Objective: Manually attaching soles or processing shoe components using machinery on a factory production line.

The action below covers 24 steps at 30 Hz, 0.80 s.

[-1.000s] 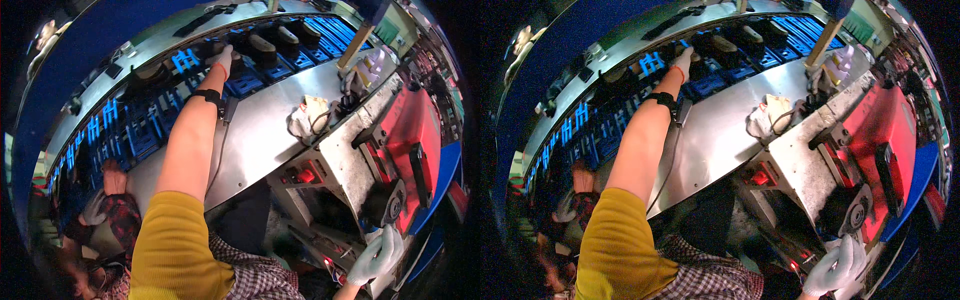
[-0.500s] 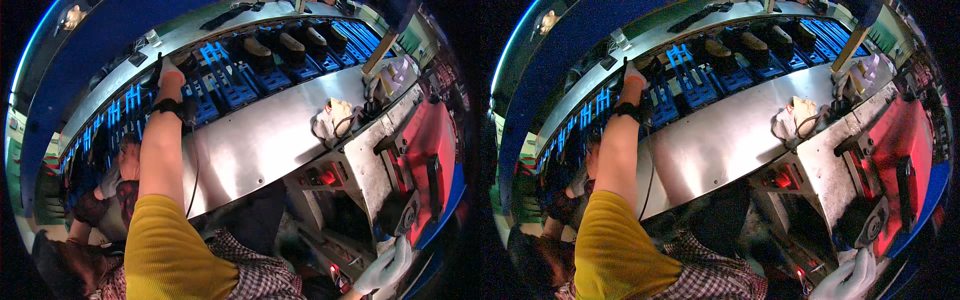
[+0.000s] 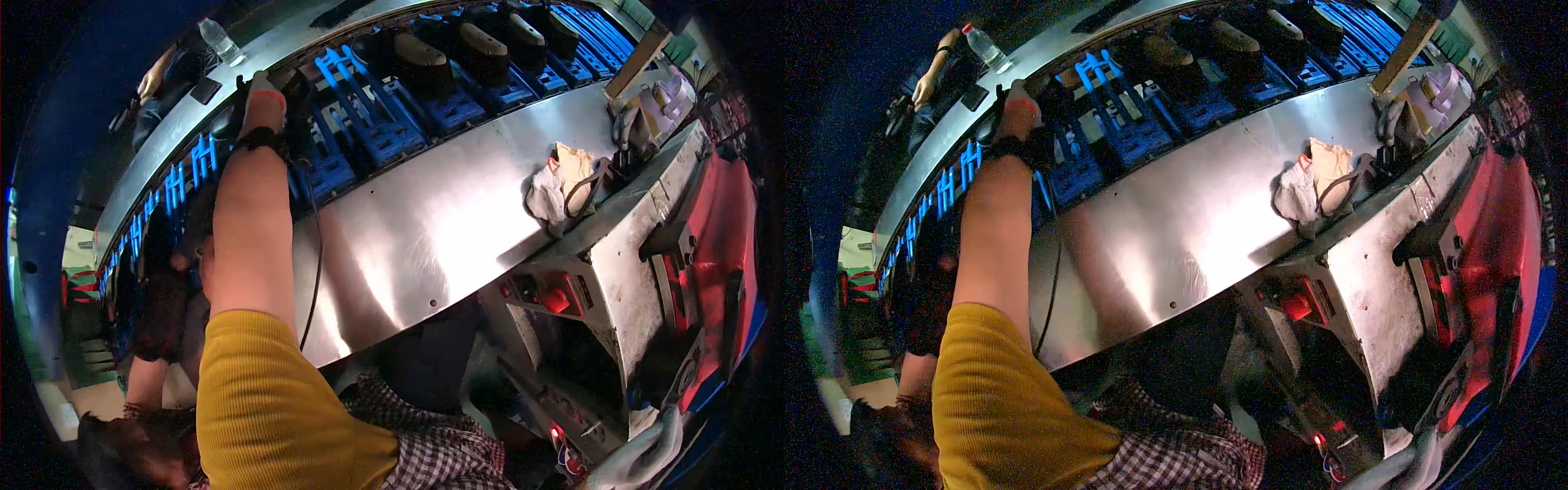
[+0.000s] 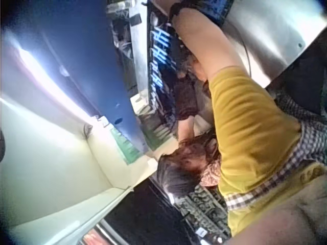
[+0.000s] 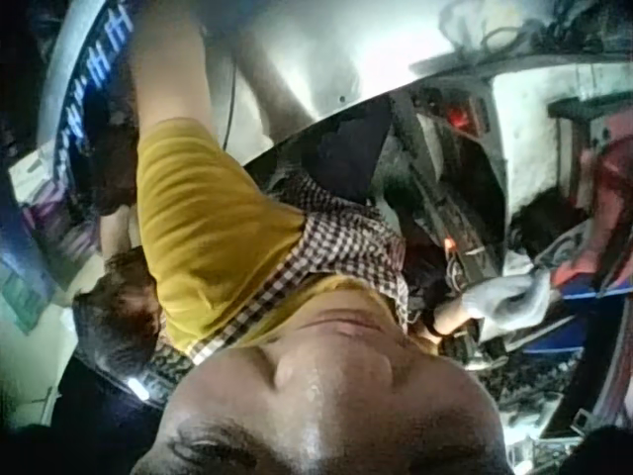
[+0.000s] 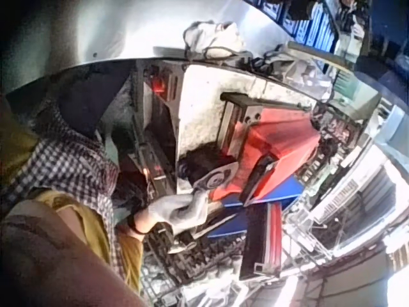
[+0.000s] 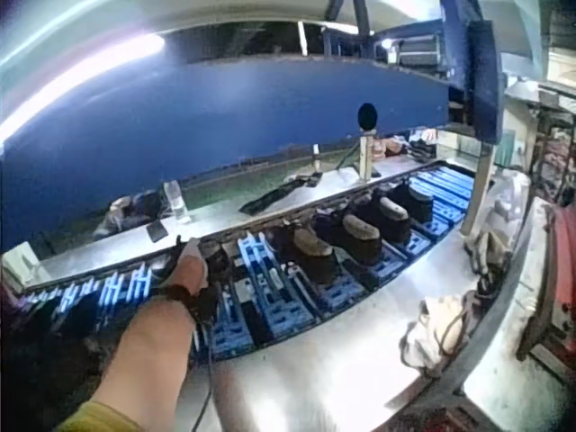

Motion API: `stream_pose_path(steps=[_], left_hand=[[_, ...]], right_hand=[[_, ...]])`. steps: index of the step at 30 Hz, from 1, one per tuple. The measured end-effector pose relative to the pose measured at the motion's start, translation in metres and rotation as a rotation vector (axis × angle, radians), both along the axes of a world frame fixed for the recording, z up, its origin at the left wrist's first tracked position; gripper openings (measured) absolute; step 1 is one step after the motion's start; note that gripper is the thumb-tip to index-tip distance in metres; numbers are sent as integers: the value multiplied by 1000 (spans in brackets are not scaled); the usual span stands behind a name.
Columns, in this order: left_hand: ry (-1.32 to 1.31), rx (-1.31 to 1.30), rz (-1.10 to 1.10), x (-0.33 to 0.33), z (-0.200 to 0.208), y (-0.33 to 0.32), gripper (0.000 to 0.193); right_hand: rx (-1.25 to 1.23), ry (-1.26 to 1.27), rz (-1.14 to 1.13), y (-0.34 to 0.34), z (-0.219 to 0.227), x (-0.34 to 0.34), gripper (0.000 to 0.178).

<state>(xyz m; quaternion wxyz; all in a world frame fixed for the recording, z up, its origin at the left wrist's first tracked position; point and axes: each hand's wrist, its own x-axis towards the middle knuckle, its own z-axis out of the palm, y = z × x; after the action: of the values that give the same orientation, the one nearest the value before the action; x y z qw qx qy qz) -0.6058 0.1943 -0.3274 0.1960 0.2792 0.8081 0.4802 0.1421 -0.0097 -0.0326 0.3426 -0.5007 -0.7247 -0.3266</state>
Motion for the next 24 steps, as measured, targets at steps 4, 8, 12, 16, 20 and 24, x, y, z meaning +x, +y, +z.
stream_pose_path(steps=[4,8,12,16,20,24], left_hand=[[-10,368,246,-18,89,-54,23],[-489,692,243,31,127,-90,16],[-945,618,-22,168,183,-102,37],[-1024,648,-355,249,232,-137,39],[-1118,552,-458,359,300,-178,48],[-1123,623,-926,443,318,-207,82]], right_hand=[[-192,45,-68,-18,-10,39,25],[-237,145,11,-14,-11,37,24],[-200,106,49,-18,5,28,28],[-217,152,112,-17,14,22,29],[-322,408,353,-37,22,38,29],[-512,913,703,-79,33,44,48]])
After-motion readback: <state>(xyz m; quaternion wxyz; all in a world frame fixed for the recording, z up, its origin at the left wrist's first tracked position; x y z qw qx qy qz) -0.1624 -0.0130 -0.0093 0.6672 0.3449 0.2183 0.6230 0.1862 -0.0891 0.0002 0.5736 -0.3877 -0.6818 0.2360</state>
